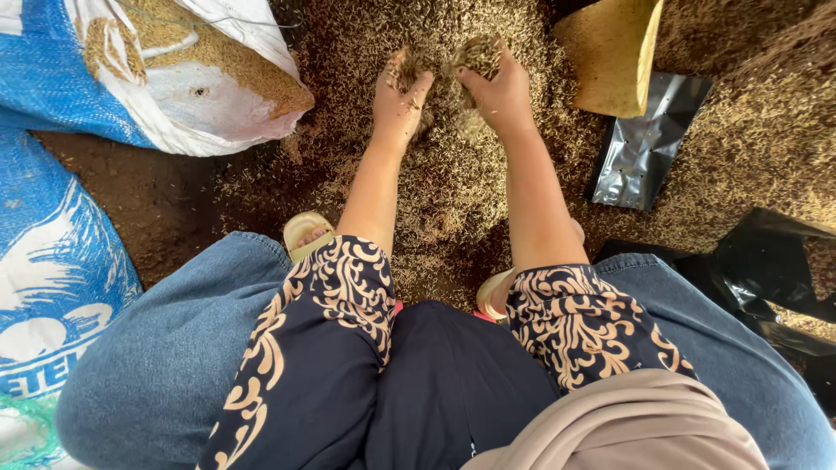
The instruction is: The person sits on the ground and repeatedly scoops grain from a large sack, sifting it through their hands to separate chaff, and returns the grain to the pile. The person also handles a black plastic bag at the end.
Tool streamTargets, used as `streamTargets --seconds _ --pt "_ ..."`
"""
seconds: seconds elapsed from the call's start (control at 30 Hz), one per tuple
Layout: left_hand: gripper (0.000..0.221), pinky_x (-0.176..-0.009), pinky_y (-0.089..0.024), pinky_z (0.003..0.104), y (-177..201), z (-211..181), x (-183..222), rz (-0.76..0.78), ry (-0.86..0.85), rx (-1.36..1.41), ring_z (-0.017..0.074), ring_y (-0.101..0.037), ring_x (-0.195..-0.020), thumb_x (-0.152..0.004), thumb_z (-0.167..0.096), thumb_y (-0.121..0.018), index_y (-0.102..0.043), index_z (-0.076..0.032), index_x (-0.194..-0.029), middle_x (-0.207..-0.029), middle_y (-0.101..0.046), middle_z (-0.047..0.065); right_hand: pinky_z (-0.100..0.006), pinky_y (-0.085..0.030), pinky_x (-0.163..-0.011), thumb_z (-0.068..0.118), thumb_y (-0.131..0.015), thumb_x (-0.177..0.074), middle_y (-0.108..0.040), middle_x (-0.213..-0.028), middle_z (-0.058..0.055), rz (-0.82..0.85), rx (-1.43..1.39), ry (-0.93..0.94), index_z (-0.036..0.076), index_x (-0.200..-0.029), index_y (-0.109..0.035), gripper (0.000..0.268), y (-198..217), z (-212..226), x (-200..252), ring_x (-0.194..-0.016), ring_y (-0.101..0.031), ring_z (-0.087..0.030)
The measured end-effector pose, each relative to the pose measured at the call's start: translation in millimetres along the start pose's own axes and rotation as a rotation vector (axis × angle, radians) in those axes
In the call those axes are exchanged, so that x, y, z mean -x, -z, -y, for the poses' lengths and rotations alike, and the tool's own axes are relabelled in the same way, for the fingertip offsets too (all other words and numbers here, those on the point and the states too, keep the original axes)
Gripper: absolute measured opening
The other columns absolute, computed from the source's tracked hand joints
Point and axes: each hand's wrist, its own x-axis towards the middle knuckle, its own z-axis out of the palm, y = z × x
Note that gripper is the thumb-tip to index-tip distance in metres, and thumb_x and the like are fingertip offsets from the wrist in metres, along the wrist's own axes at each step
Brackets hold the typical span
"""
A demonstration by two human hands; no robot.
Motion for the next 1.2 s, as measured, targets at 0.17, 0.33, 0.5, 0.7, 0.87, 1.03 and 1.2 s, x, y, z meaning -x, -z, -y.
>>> streamTargets --seconds 0.17,0.33,0.5,0.7,0.87,1.03,1.2 --pt "0.045 -0.115 -0.046 0.045 -34.0 24.0 14.4 0.020 -0.077 0.187 0.0329 -0.060 -0.131 -0.106 -0.038 -0.060 -0.057 -0.007 -0.139 -0.139 -0.064 0.018 -0.037 -0.059 -0.079 0.033 -0.061 -0.096 -0.058 -0.114 -0.026 0.100 -0.672 -0.085 -0.013 -0.136 -0.037 0.065 -17.6 -19.1 -19.2 -0.095 -0.062 -0.027" --pt "0.051 -0.106 -0.049 0.042 -52.1 23.6 26.7 0.035 -0.198 0.105 0.0306 -0.058 -0.124 -0.098 -0.031 -0.056 -0.051 -0.013 -0.146 -0.142 -0.053 0.016 -0.037 -0.064 -0.077 0.018 -0.064 -0.099 -0.067 -0.102 -0.022 0.213 -1.050 -0.136 -0.010 -0.123 -0.048 0.040 -24.3 -30.4 -18.7 -0.084 -0.065 -0.024" --pt "0.038 -0.098 -0.057 0.037 -45.6 16.7 24.9 -0.095 -0.064 -0.171 0.0234 -0.073 -0.109 -0.104 -0.034 -0.055 -0.062 -0.014 -0.136 -0.125 -0.072 0.013 -0.034 -0.061 -0.062 0.033 -0.069 -0.096 -0.068 -0.093 -0.021 -0.086 -0.653 -0.106 -0.011 -0.117 -0.045 0.054 -25.9 -19.7 -0.5 -0.074 -0.070 -0.023" --pt "0.062 -0.100 -0.048 0.048 -40.0 41.7 -6.0 -0.136 -0.149 -0.290 0.0391 -0.062 -0.115 -0.106 -0.047 -0.051 -0.048 0.005 -0.142 -0.129 -0.061 0.028 -0.033 -0.068 -0.064 0.039 -0.069 -0.088 -0.068 -0.092 -0.017 0.095 -0.716 -0.110 -0.002 -0.123 -0.045 0.059 -12.7 -3.9 26.6 -0.072 -0.075 -0.022" --pt "0.066 -0.098 -0.048 0.049 -46.6 60.8 -11.8 -0.125 -0.166 -0.287 0.0414 -0.061 -0.115 -0.105 -0.050 -0.048 -0.051 0.007 -0.137 -0.125 -0.062 0.028 -0.029 -0.060 -0.061 0.038 -0.071 -0.094 -0.070 -0.097 -0.017 0.043 -0.627 -0.017 -0.007 -0.129 -0.050 0.060 -17.3 -10.4 19.4 -0.073 -0.069 -0.016" --pt "0.053 -0.082 -0.054 0.043 -54.6 36.9 0.4 0.041 0.028 -0.101 0.0283 -0.068 -0.088 -0.102 -0.047 -0.042 -0.061 -0.002 -0.122 -0.096 -0.069 0.016 -0.034 -0.054 -0.058 0.031 -0.065 -0.096 -0.070 -0.100 -0.018 -0.046 -0.781 0.001 -0.003 -0.127 -0.059 0.047 -20.4 -14.0 11.4 -0.070 -0.060 -0.021" --pt "0.038 -0.074 -0.054 0.043 -59.7 22.0 3.3 0.048 -0.036 -0.145 0.0282 -0.066 -0.080 -0.104 -0.034 -0.054 -0.059 0.003 -0.105 -0.094 -0.066 0.016 -0.038 -0.066 -0.073 0.017 -0.059 -0.098 -0.068 -0.107 -0.019 0.143 -1.003 -0.106 0.001 -0.127 -0.052 0.033 -12.4 -18.4 10.5 -0.083 -0.072 -0.024"
